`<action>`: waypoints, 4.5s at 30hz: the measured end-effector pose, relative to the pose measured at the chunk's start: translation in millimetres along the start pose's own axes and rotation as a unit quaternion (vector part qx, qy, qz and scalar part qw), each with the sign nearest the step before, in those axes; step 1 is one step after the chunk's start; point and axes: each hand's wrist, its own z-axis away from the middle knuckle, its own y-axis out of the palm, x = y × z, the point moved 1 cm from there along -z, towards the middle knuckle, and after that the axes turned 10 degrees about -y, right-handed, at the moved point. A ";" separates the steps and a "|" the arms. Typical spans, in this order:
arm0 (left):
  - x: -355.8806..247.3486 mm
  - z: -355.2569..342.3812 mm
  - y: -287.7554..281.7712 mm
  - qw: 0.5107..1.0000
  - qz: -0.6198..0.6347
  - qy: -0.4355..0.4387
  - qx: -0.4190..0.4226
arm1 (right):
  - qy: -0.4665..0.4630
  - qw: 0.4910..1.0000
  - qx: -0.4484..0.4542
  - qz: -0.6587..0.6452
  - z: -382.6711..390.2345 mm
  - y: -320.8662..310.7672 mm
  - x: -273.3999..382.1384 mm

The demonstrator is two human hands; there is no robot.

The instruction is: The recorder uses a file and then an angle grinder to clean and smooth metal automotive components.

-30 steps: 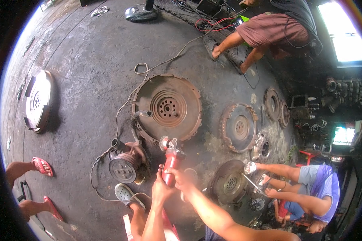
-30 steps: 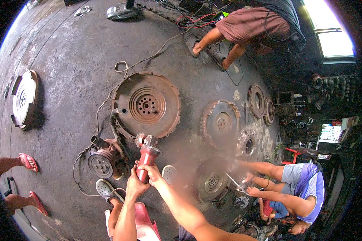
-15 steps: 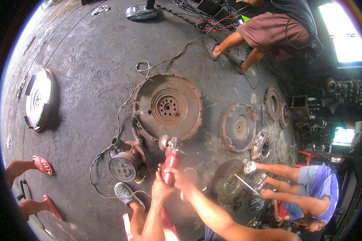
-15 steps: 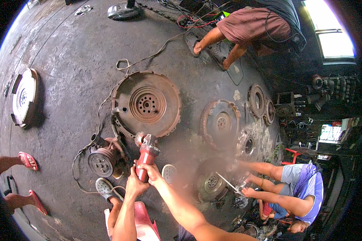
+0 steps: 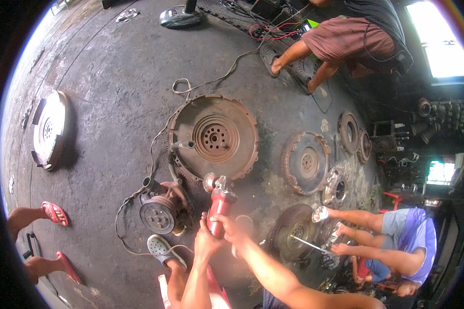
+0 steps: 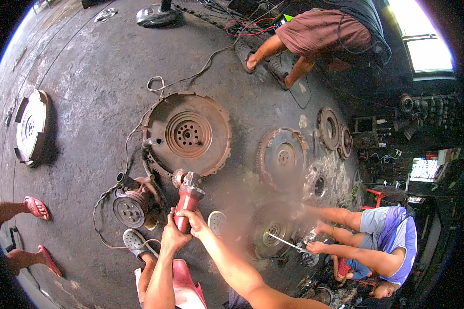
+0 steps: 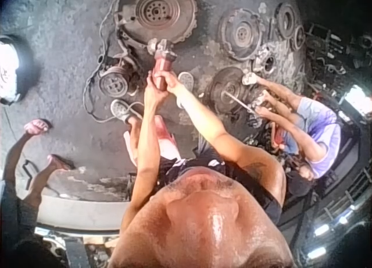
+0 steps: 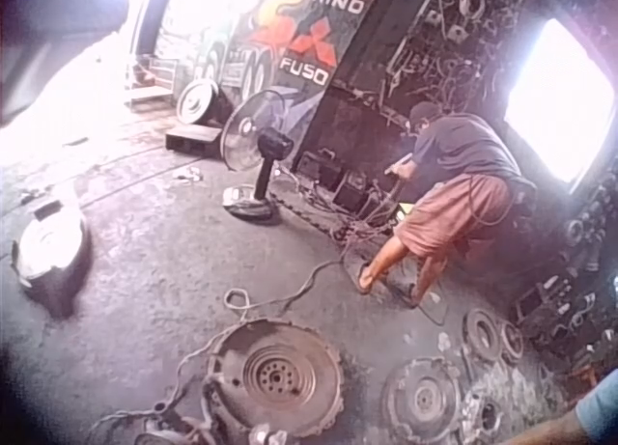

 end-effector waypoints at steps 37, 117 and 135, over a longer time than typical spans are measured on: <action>-100.7 408.5 -103.2 0.973 -0.178 0.142 -0.045 | 0.121 0.985 -0.088 -0.086 282.2 118.6 164.7; -161.4 361.7 -105.8 0.924 -0.278 0.255 0.056 | 0.090 0.966 0.124 -0.207 274.1 102.1 231.0; -134.3 335.3 -97.5 0.915 -0.290 0.279 0.023 | 0.085 0.979 0.080 -0.168 279.9 113.2 234.5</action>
